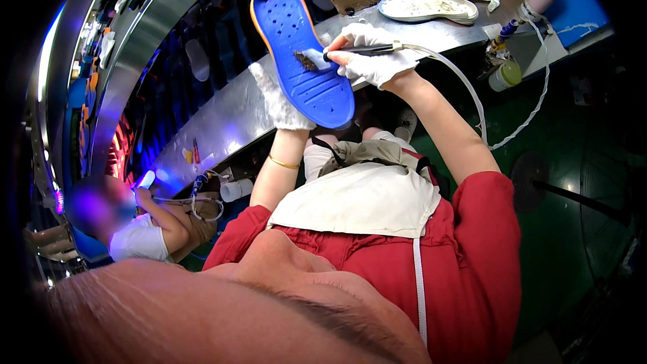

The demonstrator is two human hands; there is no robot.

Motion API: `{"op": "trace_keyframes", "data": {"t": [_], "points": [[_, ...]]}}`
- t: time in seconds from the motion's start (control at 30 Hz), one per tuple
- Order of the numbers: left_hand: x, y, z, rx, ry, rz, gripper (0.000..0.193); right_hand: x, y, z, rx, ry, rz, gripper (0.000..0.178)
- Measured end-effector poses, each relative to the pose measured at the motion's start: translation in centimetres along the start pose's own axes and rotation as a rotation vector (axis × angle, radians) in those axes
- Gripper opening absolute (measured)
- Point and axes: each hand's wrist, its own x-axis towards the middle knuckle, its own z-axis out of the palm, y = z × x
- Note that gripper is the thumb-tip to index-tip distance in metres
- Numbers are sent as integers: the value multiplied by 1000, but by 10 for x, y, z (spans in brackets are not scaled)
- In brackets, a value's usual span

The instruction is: The person applies adhesive to the inner surfaces of various shoe soles using a brush tool, handling one sole at a time and placing each back onto a conveyor belt after completion.

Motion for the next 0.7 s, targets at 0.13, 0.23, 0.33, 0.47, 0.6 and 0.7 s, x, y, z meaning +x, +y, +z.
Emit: {"op": "trace_keyframes", "data": {"t": [0.13, 0.23, 0.33, 0.47, 0.6, 0.7], "points": [[-8, -7, -15, 99, 90, 6, 79, -4, 10, 10, 133, 23, 49, 14], [3, -4, -17, 139, 111, 54, 78, -19, 10, 35, 88, -50, -116, 11], [10, 1, -23, 136, 111, 96, 75, -20, -1, 34, 234, -188, 107, 9], [10, 4, -11, 150, 45, 159, 78, -15, 15, 30, 266, 45, 230, 10], [19, 11, -14, 152, -78, 116, 82, -28, 12, 55, 37, -16, -209, 12], [19, 15, -22, 139, -30, 172, 82, -17, -4, 50, 255, -121, 408, 9]]}}
